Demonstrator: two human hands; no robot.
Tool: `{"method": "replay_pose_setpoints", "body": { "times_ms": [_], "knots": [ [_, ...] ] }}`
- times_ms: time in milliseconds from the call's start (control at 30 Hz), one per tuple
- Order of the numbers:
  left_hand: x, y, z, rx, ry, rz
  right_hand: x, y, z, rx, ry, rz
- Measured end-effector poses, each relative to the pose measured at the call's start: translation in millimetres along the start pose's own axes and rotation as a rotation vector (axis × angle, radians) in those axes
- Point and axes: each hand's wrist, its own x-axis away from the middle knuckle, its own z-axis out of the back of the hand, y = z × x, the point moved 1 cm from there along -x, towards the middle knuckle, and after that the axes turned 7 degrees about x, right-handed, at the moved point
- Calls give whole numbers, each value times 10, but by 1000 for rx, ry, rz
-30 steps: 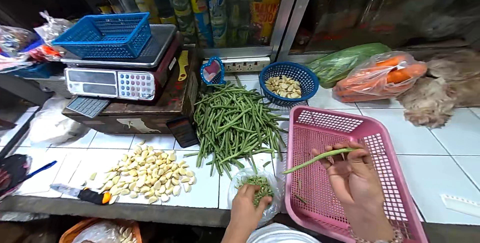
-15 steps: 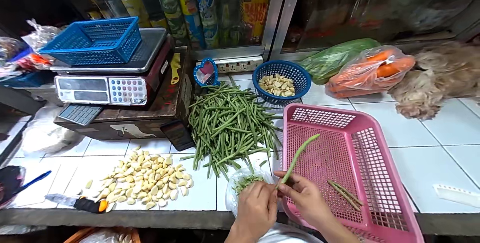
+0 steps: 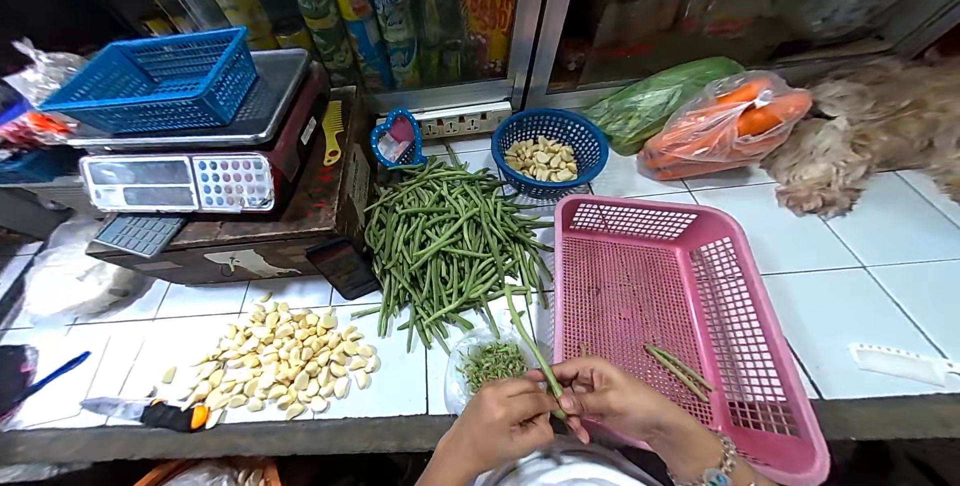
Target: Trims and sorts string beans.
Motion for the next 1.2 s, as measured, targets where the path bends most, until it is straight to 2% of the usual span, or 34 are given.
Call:
{"method": "replay_pose_setpoints", "body": {
  "times_ms": [100,200,300,333,400,433,500,600,700,767,833,867,933,1000,1100,1200],
  "knots": [
    [34,-7,22,125,-54,40,31,120,47,-5,-171,-17],
    [75,-20,164,48,125,117,106,204,117,23,-238,-57],
    [136,-55,373,-205,375,230,218,239,223,75,-59,-82],
    [158,-65,392,-319,378,299,239,225,249,116,36,-87],
    [175,-45,312,-471,227,512,251,151,250,194,187,-129],
    [167,-38,217,-478,155,565,249,120,240,216,209,-159],
    [157,-58,10,-456,120,462,238,80,221,242,148,-213],
    [124,-106,-118,-482,86,119,239,115,243,239,-59,-255],
    [61,-189,-27,-576,-38,-195,281,181,323,78,-181,-148],
    [-72,-237,92,-639,-54,-326,326,169,400,28,-149,-16],
    [-313,-294,282,-748,28,-322,400,46,479,162,30,44],
    [-471,-323,410,-815,86,-241,442,-62,527,316,157,16],
    [-812,-336,631,-894,178,-14,496,-246,683,689,406,-181],
    [-1021,-271,683,-878,248,86,472,-229,930,898,588,-419],
    [-1041,-122,328,-730,188,66,424,147,1278,999,643,-674],
    [-873,-224,-63,-644,82,-58,346,463,1419,1073,616,-703]
  ]
}}
